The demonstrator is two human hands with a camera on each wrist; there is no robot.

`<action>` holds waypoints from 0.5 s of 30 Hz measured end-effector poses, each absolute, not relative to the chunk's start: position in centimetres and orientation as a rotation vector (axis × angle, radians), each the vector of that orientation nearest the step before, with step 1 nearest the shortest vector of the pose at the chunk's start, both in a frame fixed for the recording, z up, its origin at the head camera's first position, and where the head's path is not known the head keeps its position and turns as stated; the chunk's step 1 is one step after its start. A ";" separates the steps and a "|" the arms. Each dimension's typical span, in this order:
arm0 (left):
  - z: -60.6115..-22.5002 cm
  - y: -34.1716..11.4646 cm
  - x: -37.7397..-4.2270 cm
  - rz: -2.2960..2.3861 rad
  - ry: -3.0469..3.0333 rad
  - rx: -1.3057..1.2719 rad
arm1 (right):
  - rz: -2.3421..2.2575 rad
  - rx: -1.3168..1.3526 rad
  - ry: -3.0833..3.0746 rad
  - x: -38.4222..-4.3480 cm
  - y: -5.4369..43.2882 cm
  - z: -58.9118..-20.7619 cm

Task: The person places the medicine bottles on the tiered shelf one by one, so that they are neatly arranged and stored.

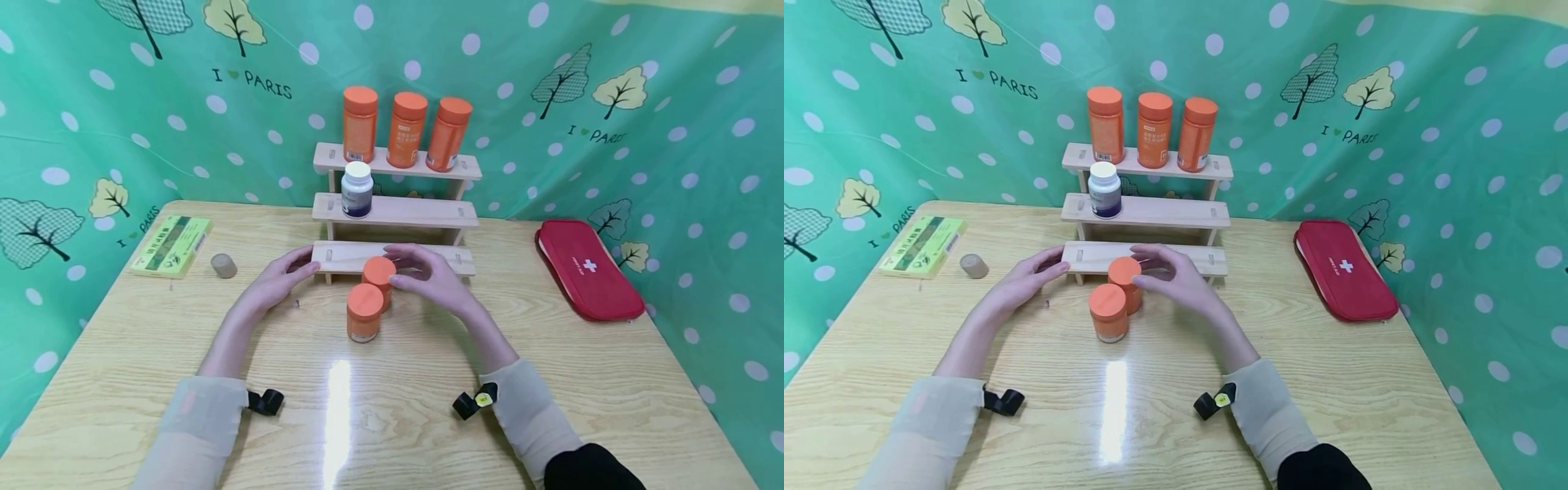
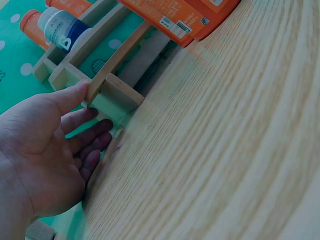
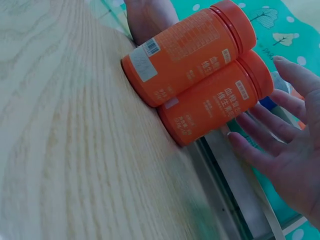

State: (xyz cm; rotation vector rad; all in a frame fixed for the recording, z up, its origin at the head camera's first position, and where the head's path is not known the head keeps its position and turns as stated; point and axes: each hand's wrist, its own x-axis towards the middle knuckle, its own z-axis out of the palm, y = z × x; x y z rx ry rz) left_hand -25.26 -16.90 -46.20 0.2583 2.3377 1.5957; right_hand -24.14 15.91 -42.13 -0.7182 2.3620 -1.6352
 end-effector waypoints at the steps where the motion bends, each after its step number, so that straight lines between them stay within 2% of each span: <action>1: -46.2 -16.9 -25.3 1.596 2.337 0.255 | -1.621 -0.724 2.363 -24.1 15.8 -42.2; 15: -46.1 -16.8 -25.3 1.588 2.331 0.236 | -1.583 -0.759 2.331 -23.9 15.3 -42.7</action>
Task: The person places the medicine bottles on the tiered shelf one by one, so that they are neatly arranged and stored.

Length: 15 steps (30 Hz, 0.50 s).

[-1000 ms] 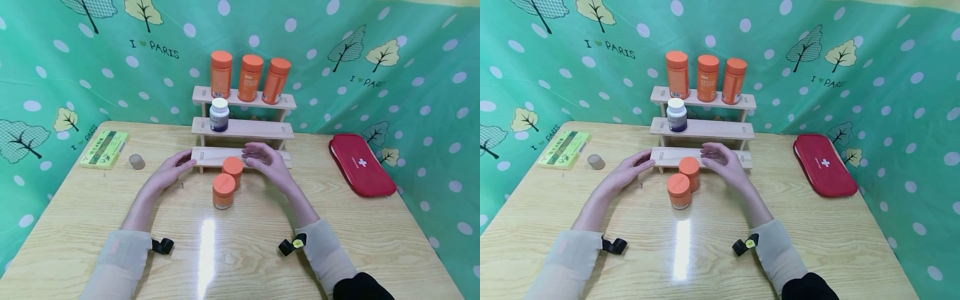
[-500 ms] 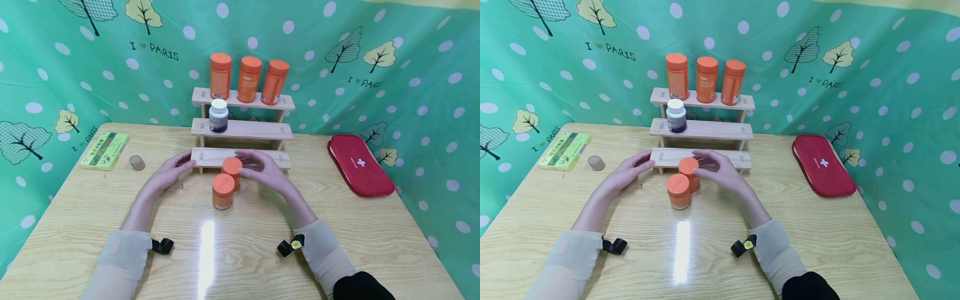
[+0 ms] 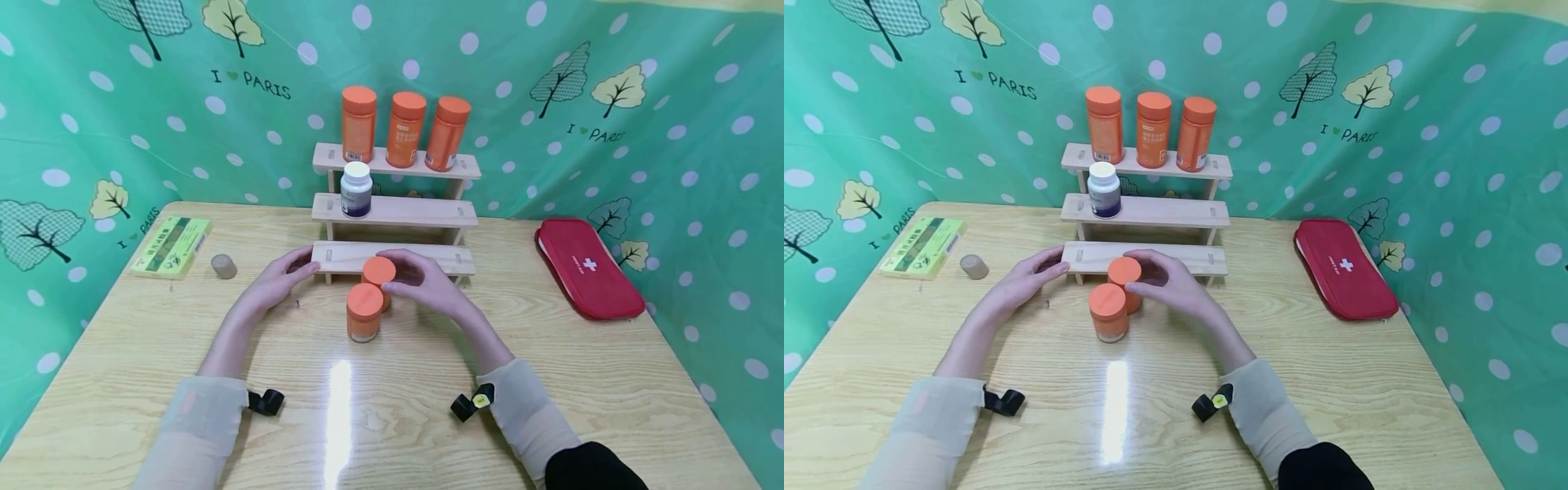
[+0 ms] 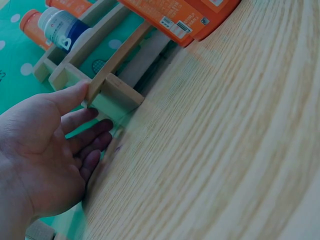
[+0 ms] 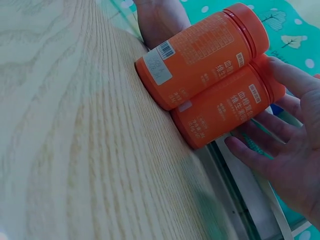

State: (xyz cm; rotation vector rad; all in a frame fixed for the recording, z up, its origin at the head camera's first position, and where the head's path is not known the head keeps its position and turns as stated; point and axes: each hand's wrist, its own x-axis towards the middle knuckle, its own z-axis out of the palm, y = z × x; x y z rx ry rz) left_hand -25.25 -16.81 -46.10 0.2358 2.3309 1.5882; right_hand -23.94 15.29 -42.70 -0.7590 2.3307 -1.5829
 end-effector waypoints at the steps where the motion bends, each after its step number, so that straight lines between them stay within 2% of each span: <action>1: -46.1 -16.8 -25.2 1.587 2.333 0.235 | -1.579 -0.760 2.331 -24.0 15.2 -42.7; 15: -46.1 -16.9 -25.1 1.597 2.330 0.244 | -1.567 -0.779 2.321 -23.9 15.1 -42.8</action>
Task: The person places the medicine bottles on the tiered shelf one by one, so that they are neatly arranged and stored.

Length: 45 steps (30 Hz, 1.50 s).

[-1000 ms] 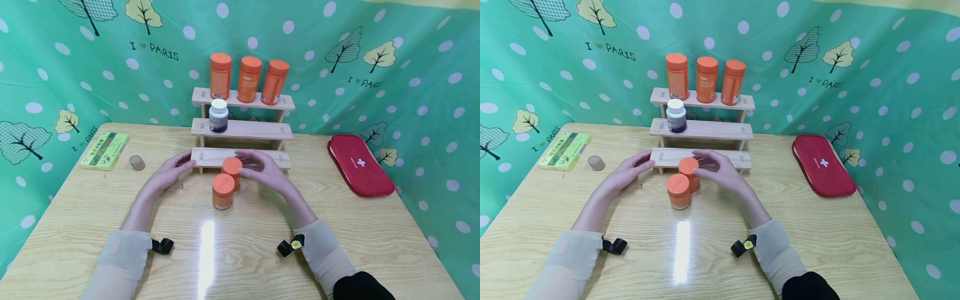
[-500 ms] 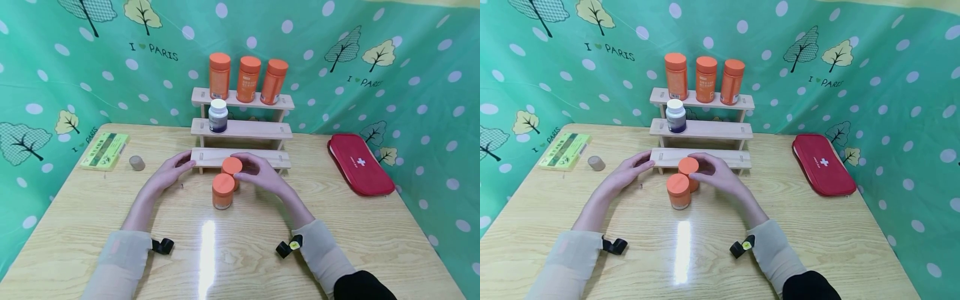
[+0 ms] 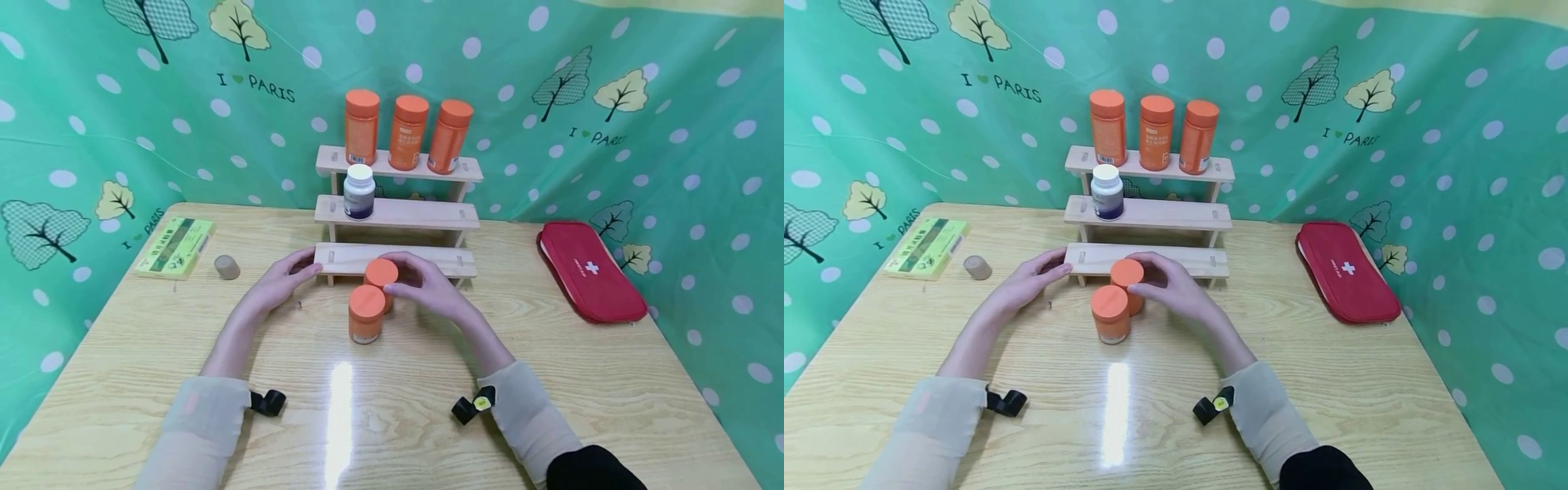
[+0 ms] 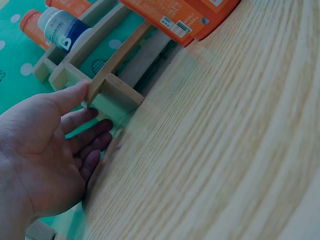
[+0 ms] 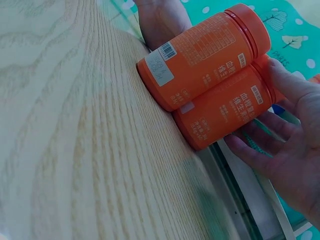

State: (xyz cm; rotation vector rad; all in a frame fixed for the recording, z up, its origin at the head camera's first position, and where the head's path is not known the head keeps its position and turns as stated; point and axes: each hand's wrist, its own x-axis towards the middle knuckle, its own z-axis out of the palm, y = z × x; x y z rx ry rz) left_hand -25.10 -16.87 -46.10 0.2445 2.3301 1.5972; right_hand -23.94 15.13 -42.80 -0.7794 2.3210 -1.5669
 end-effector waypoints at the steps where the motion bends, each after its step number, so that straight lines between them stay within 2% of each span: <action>1: -46.1 -16.9 -25.1 1.597 2.330 0.245 | -1.565 -0.784 2.324 -23.9 15.2 -42.8; 27: -46.2 -17.0 -25.0 1.599 2.338 0.240 | -1.616 -0.760 2.408 -23.9 16.3 -40.3; 45: -46.2 -16.8 -25.1 1.617 2.313 0.218 | -1.587 -0.776 2.488 -26.9 17.6 -35.8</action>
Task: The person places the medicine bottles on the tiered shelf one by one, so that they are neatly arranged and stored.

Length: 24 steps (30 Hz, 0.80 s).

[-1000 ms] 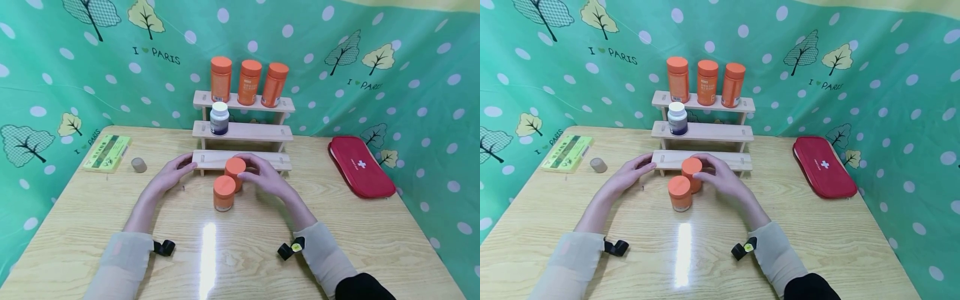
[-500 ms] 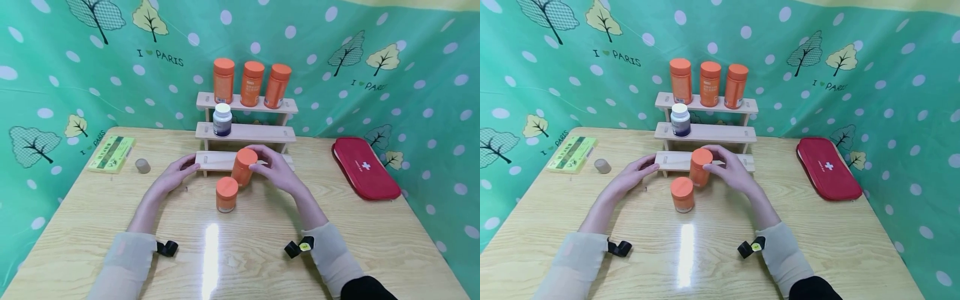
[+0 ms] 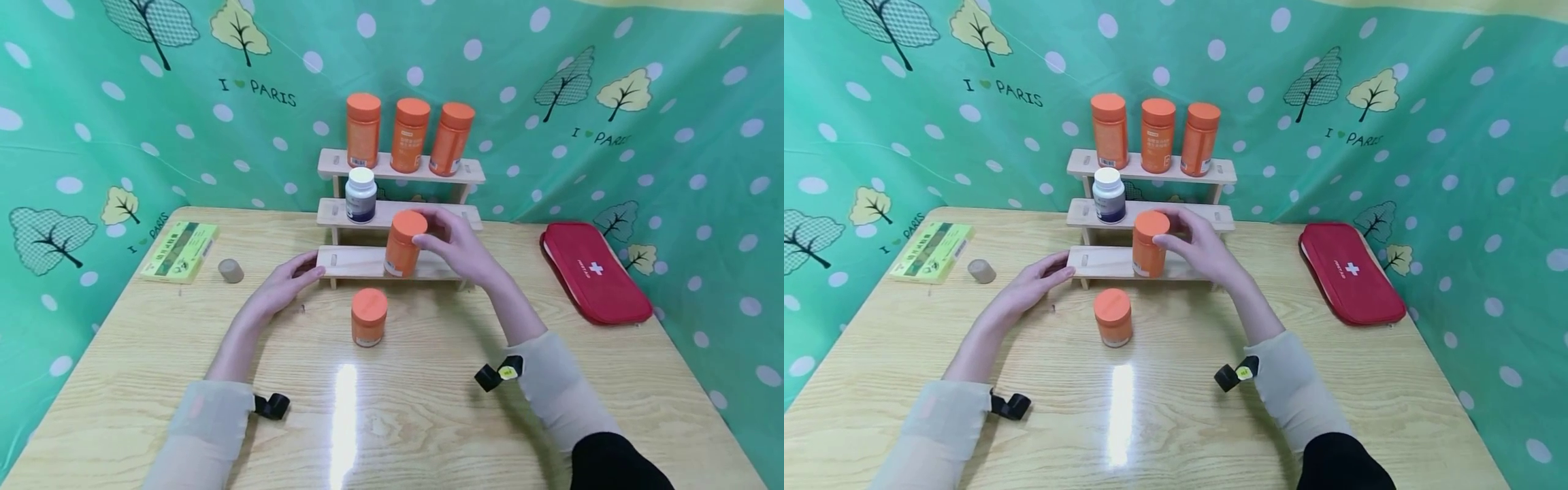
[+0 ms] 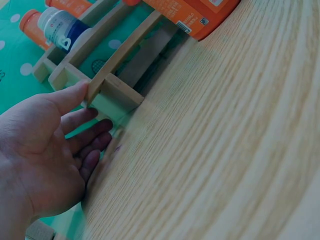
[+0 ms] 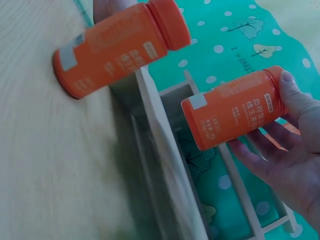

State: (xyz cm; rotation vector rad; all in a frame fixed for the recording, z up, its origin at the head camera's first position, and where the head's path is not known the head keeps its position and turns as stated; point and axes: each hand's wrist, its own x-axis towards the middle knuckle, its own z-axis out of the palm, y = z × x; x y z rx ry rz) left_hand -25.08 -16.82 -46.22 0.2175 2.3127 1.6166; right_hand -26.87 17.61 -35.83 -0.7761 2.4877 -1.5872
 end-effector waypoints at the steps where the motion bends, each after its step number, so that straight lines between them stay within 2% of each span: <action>1: -46.2 -16.8 -25.1 1.617 2.312 0.217 | -1.590 -0.767 2.490 -27.1 17.6 -35.5; 14: -46.2 -16.9 -25.2 1.599 2.336 0.234 | -1.626 -0.748 2.522 -29.8 17.6 -32.0; 24: -46.3 -16.8 -25.1 1.606 2.324 0.229 | -1.641 -0.670 2.537 -32.0 17.1 -31.1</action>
